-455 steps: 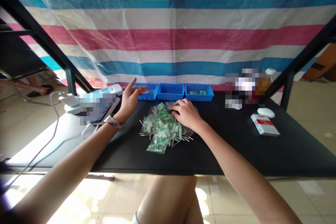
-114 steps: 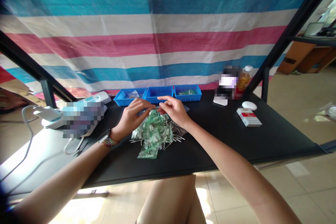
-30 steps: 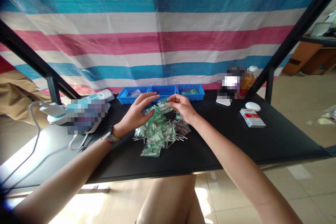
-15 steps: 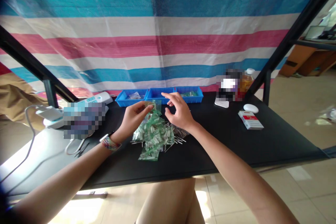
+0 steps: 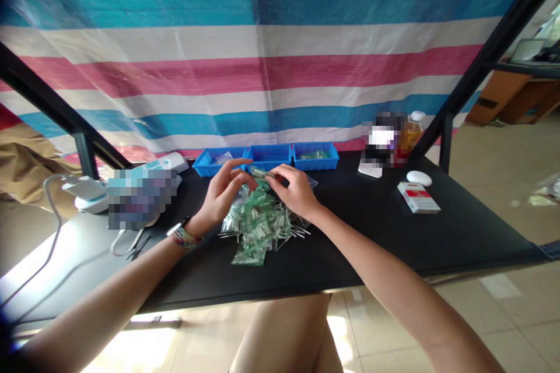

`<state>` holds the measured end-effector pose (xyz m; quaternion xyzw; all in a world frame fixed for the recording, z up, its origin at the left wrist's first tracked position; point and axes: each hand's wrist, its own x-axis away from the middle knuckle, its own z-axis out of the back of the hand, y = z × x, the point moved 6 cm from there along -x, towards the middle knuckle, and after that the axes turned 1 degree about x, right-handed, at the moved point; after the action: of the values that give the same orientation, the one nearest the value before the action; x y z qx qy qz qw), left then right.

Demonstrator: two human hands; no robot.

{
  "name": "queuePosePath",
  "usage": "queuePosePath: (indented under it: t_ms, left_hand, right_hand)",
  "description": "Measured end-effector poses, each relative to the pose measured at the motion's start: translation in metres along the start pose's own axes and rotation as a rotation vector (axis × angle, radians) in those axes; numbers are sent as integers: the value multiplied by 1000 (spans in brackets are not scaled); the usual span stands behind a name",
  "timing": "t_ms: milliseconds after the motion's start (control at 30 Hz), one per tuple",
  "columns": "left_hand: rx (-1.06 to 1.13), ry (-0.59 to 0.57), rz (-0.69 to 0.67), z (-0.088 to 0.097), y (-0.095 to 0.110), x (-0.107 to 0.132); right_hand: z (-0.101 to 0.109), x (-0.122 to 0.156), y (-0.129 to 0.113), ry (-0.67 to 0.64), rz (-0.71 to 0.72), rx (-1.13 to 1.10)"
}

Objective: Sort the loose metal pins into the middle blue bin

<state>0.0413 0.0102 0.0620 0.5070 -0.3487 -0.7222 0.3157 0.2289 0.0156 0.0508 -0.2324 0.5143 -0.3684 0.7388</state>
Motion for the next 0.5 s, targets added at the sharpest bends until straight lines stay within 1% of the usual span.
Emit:
queuePosePath:
  t_ms: [67, 133, 167, 233, 300, 367, 433, 500]
  left_hand:
    - [-191, -15, -159, 1, 8, 1]
    - [-408, -46, -297, -1, 14, 2]
    - [-502, -66, -344, -3, 16, 2]
    - [-619, -102, -386, -4, 17, 2]
    - [-638, -113, -393, -4, 18, 1]
    - [-590, -97, -364, -1, 17, 0]
    - [-506, -31, -283, 3, 13, -2]
    - [-393, 55, -159, 8, 6, -4]
  right_hand:
    - [-3, -2, 17, -4, -188, -212]
    - [-8, -2, 28, -20, -326, -398]
    - [-9, -2, 30, -26, -377, -468]
    - [-11, -1, 32, -38, -452, -554]
    - [-13, 1, 29, -70, -484, -578]
    - [-15, 2, 25, -113, -472, -562]
    - [-14, 3, 20, -122, -415, -513]
    - [-6, 3, 16, -48, -302, -383]
